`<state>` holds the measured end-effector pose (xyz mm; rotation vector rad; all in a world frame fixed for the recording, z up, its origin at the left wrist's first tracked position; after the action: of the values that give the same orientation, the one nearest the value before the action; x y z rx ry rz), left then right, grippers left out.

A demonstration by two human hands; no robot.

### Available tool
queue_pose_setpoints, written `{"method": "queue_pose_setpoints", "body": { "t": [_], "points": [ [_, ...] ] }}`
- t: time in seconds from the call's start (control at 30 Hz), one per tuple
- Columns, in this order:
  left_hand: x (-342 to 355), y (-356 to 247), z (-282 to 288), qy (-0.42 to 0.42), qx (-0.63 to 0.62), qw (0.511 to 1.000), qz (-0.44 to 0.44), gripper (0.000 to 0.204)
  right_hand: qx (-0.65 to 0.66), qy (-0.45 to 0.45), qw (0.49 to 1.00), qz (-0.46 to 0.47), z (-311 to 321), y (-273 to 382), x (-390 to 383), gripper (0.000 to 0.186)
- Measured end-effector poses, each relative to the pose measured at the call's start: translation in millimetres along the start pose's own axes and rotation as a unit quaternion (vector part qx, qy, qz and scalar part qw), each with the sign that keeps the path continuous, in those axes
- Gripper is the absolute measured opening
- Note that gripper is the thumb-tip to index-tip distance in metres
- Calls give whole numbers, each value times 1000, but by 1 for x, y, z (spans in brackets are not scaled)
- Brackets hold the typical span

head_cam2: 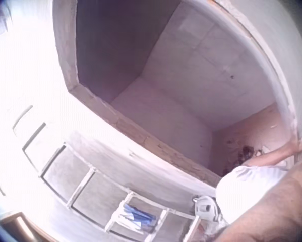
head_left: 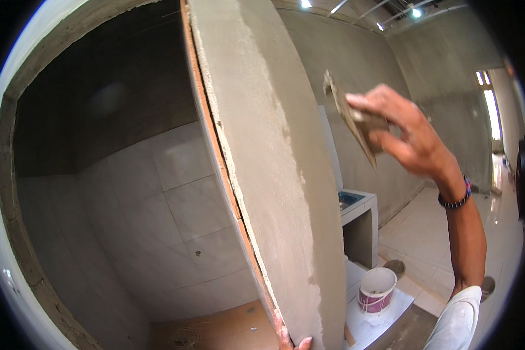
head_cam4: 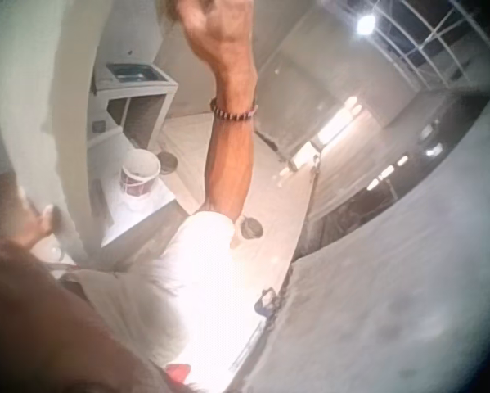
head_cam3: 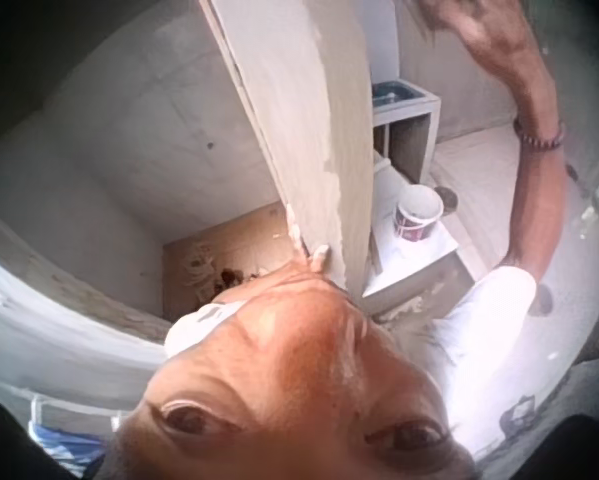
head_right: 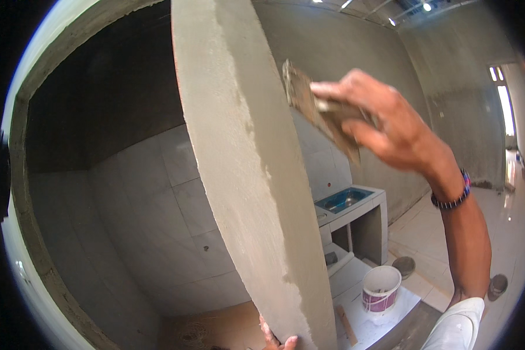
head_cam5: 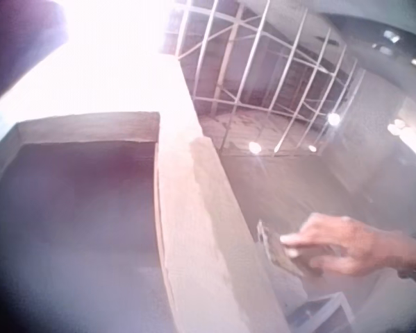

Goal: The person uses a wooden float to apply and smooth plaster on the side of a concrete wall, repeatedly rubbing the surface with the tool in circular and vertical motions.

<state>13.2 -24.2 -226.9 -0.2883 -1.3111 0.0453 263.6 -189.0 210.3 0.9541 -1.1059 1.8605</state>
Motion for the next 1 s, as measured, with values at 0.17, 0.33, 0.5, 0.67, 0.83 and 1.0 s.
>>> {"method": "queue_pose_setpoints", "body": {
  "t": [0.17,0.33,0.5,0.67,0.83,1.0],
  "points": [
    [-4,-1,6,-6,16,1000,16,94,-74,-44,990,108,6,-40,86,66],
    [-11,2,5,-2,21,999,24,92,-91,-25,991,97,11,-50,108,70],
    [-14,3,4,-4,24,999,31,90,-114,15,985,129,14,-43,115,76],
    [-20,11,0,-6,27,999,26,88,-173,30,976,130,11,-40,114,76],
    [-32,12,0,-13,26,999,30,86,-236,19,961,142,14,-40,97,72],
    [-16,0,3,-11,57,996,65,92,-212,38,976,44,30,-51,87,67]
  ]
}}
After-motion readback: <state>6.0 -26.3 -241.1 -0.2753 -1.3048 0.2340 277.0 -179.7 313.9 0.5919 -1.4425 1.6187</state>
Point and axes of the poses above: each hand's wrist, its own x-axis towards the middle knuckle, its own z-axis out of the back of the hand, y = z × x, the point moved 1 cm from there along x, towards the middle knuckle, and after that the axes turned 3 degrees about z, right-handed, at the moved point
